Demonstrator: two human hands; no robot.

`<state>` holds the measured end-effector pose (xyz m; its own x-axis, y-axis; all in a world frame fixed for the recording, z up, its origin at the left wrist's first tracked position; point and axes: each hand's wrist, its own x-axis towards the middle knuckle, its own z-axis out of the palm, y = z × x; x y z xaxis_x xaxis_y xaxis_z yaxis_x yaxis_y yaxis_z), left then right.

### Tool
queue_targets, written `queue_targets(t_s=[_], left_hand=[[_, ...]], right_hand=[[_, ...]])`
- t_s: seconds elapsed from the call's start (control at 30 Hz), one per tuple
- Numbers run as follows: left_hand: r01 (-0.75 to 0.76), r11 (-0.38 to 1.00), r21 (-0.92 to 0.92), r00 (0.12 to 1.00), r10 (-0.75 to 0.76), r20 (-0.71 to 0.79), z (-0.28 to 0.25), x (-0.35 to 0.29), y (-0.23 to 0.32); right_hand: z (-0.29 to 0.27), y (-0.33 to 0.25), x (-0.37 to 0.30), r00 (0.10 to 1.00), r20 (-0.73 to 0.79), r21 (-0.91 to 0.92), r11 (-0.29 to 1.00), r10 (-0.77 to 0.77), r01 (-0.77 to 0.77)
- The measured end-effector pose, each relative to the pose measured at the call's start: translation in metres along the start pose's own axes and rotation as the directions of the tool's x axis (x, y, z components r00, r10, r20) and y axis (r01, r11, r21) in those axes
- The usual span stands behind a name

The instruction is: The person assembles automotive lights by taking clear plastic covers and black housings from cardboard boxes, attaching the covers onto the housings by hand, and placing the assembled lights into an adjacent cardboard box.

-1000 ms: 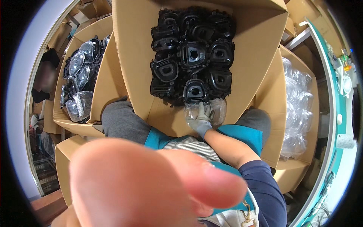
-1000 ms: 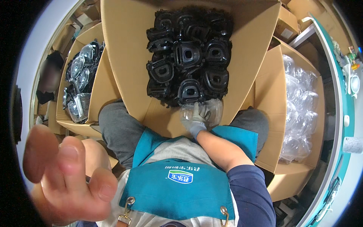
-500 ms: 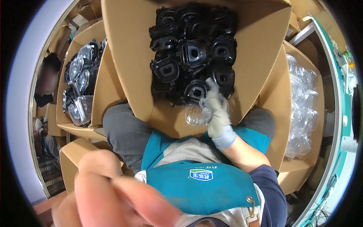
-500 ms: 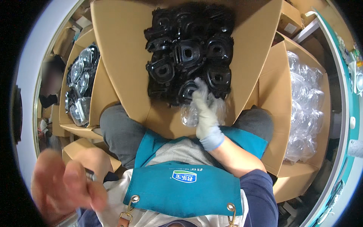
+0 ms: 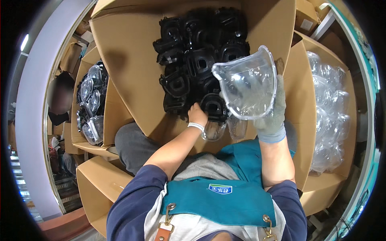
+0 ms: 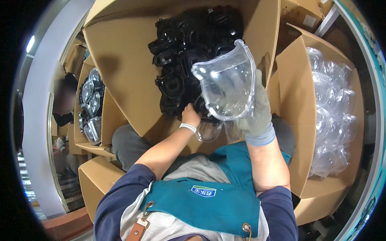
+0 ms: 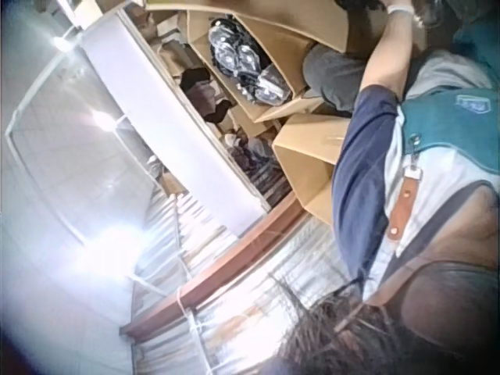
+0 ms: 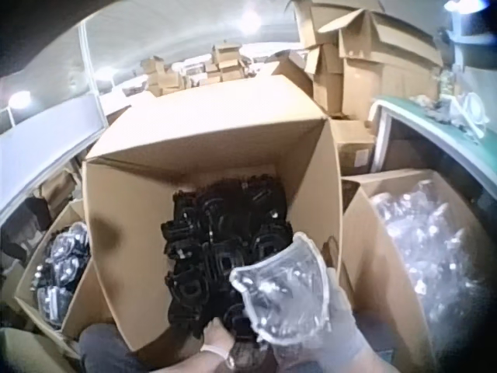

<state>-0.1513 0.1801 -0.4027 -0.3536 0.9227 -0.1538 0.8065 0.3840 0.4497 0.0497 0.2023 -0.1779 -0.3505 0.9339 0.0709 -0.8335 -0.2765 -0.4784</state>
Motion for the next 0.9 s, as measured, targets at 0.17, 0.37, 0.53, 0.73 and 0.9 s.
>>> queue_targets(t_s=[0.17,0.37,0.53,0.73,0.9], left_hand=[[-0.384,0.921,-0.070,0.900,0.356,-0.251,-0.076,-0.002,0.018],[-0.689,0.635,0.349,0.537,0.771,-0.341,-0.245,-0.045,0.078],[-0.694,0.580,0.426,0.572,0.804,-0.163,-0.267,-0.045,0.115],[-0.531,0.836,0.138,0.767,0.543,-0.341,-0.245,-0.044,0.101],[-0.463,0.540,-0.703,0.832,0.538,-0.134,-0.174,-0.054,0.069]], right_hand=[[0.000,-0.002,0.005,0.986,-0.133,-0.285,0.957,-0.098,0.057],[-0.011,0.042,0.002,0.995,-0.026,-0.152,0.983,0.098,-0.100],[-0.006,0.092,-0.022,0.926,0.088,-0.047,0.930,0.368,-0.365],[0.004,0.068,-0.016,0.952,-0.025,0.278,0.917,0.304,-0.286],[-0.001,0.078,-0.021,0.971,0.147,-0.677,0.696,-0.190,0.239]])
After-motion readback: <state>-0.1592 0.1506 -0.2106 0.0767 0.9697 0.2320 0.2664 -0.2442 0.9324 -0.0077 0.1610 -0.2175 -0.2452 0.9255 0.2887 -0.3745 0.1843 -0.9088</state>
